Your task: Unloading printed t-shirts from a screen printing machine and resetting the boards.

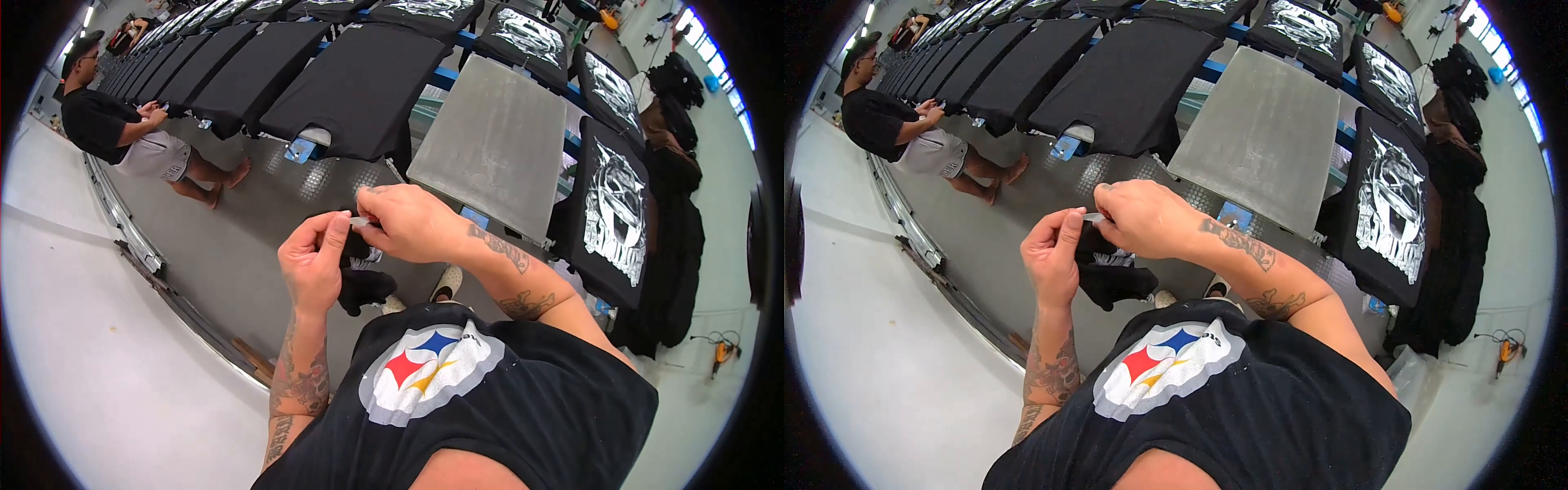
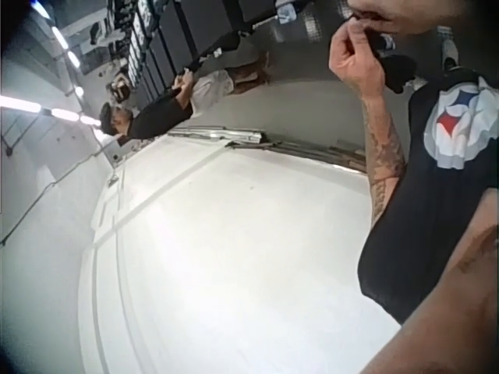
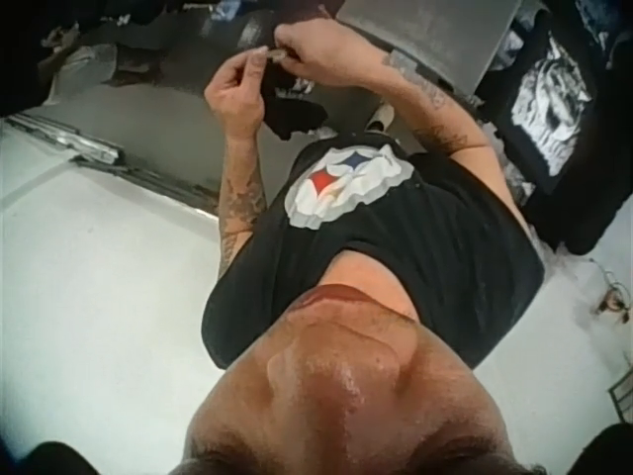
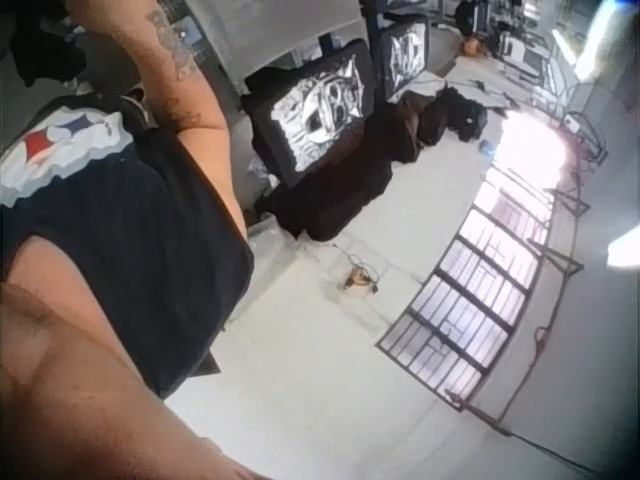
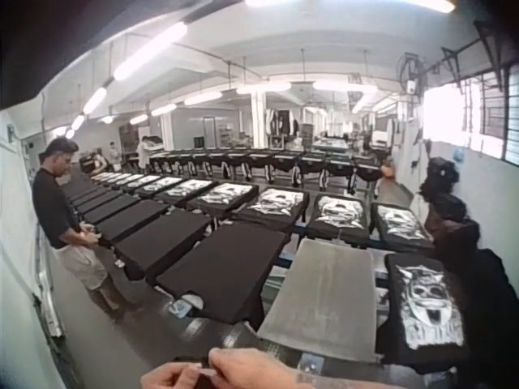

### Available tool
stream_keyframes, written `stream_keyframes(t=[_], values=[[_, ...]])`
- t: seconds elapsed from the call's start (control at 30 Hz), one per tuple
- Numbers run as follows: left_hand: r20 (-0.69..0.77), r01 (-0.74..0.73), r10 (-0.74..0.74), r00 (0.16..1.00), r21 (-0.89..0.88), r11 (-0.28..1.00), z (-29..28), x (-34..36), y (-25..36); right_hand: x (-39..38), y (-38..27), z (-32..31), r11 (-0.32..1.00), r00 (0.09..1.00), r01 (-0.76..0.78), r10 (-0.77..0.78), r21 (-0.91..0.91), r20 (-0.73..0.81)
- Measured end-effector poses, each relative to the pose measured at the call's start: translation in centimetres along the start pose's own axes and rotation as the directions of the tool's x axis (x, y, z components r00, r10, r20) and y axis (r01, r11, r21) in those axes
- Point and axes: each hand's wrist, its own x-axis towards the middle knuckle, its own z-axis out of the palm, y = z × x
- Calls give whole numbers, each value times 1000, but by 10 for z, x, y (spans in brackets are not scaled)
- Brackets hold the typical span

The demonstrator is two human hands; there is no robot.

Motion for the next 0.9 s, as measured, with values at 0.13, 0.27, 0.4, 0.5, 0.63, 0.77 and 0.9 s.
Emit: stream_keyframes(t=[0.13,0.27,0.4,0.5,0.63,0.77,0.9], values=[[-216,4,-41,975,-166,986,-24,3,-8,-3,5,-8,989,999,-47,47,-143,2],[-433,-7,-163,886,-365,931,-70,-10,-26,8,15,-46,992,974,16,13,129,-225],[-460,178,-220,860,-134,975,-71,-53,-61,43,12,-86,958,890,115,19,264,-455],[-101,300,-289,952,121,946,-40,-92,-70,68,-2,-105,945,882,180,-32,273,-471],[477,-282,125,870,274,919,-24,-78,-37,90,-34,-105,853,890,350,-174,388,-421],[-102,-234,239,966,63,970,-65,-9,18,76,-70,-90,791,911,411,-377,454,-167],[31,-205,235,971,-385,900,-73,21,36,58,-88,-80,800,904,386,-428,459,-14]])
